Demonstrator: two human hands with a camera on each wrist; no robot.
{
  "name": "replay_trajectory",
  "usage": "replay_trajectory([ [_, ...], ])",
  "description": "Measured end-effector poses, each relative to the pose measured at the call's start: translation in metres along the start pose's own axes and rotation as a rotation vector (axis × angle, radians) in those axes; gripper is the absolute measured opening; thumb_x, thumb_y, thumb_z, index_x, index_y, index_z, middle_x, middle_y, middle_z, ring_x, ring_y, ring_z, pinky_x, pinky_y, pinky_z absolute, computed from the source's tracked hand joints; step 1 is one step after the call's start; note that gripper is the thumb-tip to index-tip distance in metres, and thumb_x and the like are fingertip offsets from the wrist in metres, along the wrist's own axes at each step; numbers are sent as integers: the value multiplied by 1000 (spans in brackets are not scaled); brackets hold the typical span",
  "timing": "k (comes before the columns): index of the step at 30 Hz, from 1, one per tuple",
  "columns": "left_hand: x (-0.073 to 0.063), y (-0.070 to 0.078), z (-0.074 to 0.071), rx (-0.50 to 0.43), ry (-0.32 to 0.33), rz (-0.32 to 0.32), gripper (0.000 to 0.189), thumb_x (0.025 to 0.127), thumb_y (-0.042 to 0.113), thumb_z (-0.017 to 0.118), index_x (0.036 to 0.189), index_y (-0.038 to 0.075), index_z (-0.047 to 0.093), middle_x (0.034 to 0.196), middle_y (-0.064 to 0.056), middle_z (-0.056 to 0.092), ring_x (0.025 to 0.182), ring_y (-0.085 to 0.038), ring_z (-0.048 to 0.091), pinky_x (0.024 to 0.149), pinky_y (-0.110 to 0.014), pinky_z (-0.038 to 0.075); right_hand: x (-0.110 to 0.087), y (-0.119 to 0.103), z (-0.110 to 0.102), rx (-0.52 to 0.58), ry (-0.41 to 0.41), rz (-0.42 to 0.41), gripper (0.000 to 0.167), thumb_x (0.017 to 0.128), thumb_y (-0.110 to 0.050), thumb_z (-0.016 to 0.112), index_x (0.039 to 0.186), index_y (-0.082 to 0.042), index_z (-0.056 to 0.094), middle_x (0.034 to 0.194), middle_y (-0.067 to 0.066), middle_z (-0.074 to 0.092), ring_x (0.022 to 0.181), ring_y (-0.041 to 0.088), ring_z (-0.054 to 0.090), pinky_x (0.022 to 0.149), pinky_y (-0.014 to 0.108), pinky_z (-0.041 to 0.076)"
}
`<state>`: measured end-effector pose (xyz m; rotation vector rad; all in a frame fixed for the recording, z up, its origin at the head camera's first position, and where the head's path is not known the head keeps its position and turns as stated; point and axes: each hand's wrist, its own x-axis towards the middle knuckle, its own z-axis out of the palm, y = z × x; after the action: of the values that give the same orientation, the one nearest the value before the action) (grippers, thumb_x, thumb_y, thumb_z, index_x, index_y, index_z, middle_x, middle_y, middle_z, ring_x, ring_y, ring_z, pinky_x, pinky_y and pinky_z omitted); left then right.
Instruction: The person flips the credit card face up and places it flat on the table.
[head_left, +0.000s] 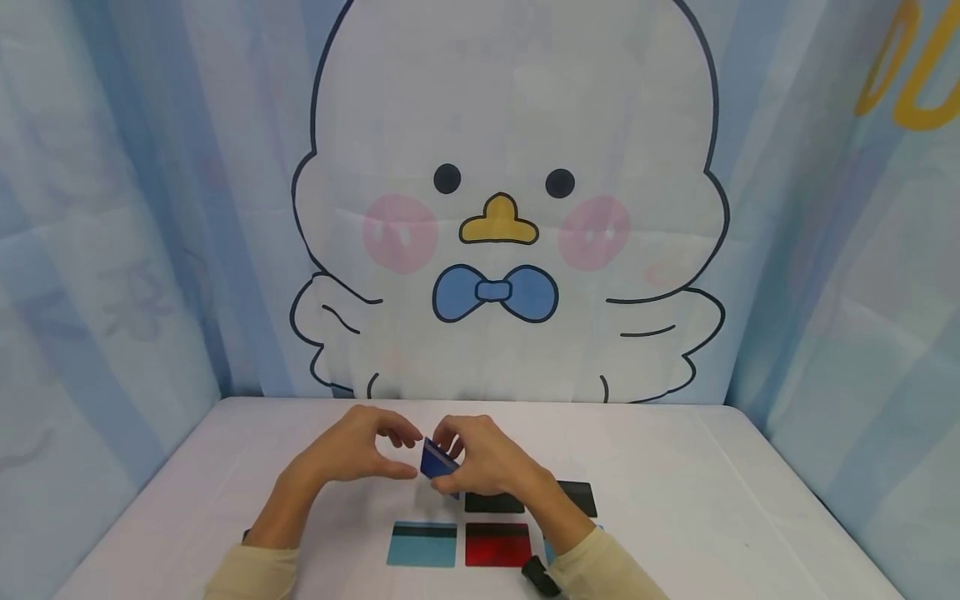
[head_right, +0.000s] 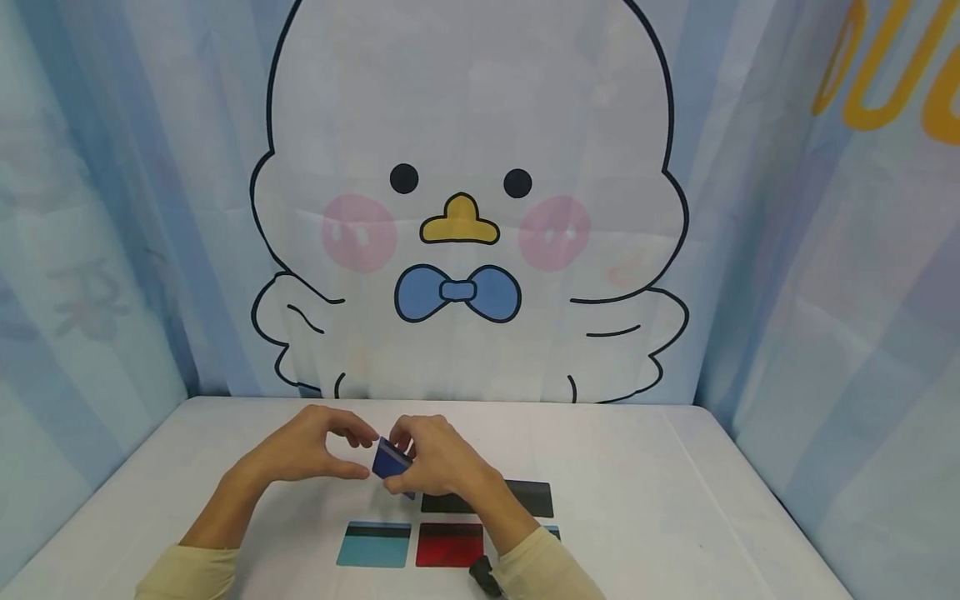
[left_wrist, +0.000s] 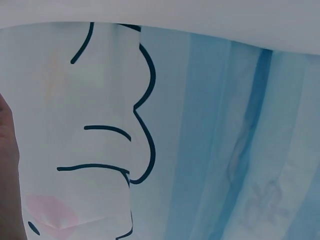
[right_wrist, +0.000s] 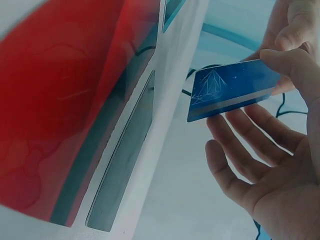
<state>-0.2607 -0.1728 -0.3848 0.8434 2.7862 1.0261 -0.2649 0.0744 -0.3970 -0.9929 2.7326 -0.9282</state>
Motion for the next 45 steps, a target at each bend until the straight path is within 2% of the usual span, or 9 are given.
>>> replay_trajectory([
  [3, 0, -3, 0, 2, -1, 0, 42, 79, 35, 91, 115, 16, 78, 105, -1, 77, 99, -18, 66, 91, -45, 54, 0, 1, 1, 20, 13, -3, 48, 82, -30, 87, 123, -16, 64, 105, 0, 71, 98, 19, 68, 77, 20, 56],
  [9, 0, -7, 0, -16, -23, -22, 42, 80, 30, 90, 116, 12, 78, 106, -4, 77, 102, -26, 68, 96, -57, 54, 0, 0, 0, 48, 40, -10, 56, 84, -28, 85, 132, -23, 56, 109, 1, 71, 100, 20, 70, 80, 22, 56],
  [14, 0, -9, 1, -25, -41, -47, 42, 80, 28, 91, 117, 12, 77, 109, -4, 77, 104, -27, 68, 96, -58, 54, 0, 0, 0, 71, 59, -36, 57, 85, -26, 85, 133, -27, 55, 110, 2, 70, 103, 23, 71, 87, 33, 59],
  [19, 0, -9, 1, -18, -47, -57, 42, 80, 28, 91, 117, 14, 78, 109, -4, 77, 103, -23, 68, 97, -59, 53, -1, 0, 0, 113, 78, -55, 53, 85, -23, 84, 131, -25, 56, 112, 4, 70, 106, 29, 72, 92, 45, 60],
  [24, 1, -9, 2, -22, -60, -69, 41, 79, 27, 92, 116, 17, 78, 110, -4, 77, 104, -23, 68, 98, -59, 53, -1, 1, 1, 122, 116, -53, 50, 86, -23, 82, 127, -23, 55, 115, 3, 70, 108, 27, 70, 91, 36, 58],
  [29, 1, -9, 2, -34, -72, -79, 44, 79, 27, 92, 118, 13, 77, 112, -5, 77, 106, -26, 68, 100, -60, 52, -1, 1, 1, 110, 141, -53, 47, 85, -23, 81, 124, -21, 54, 114, 2, 70, 108, 22, 68, 89, 31, 57],
  [37, 1, -9, 3, -15, -78, -91, 49, 78, 27, 93, 121, 12, 77, 115, -6, 76, 106, -23, 66, 97, -58, 53, -2, 0, 1, 103, 169, -46, 46, 83, -23, 80, 122, -21, 55, 109, 1, 72, 102, 14, 63, 88, 37, 57],
  [45, 1, -7, 3, -19, -92, -111, 53, 75, 31, 95, 122, 15, 76, 118, -5, 75, 107, -23, 66, 95, -56, 55, -2, -2, 1, 124, 164, -24, 48, 83, -30, 81, 121, -20, 55, 110, -2, 78, 117, 21, 63, 93, 46, 52],
])
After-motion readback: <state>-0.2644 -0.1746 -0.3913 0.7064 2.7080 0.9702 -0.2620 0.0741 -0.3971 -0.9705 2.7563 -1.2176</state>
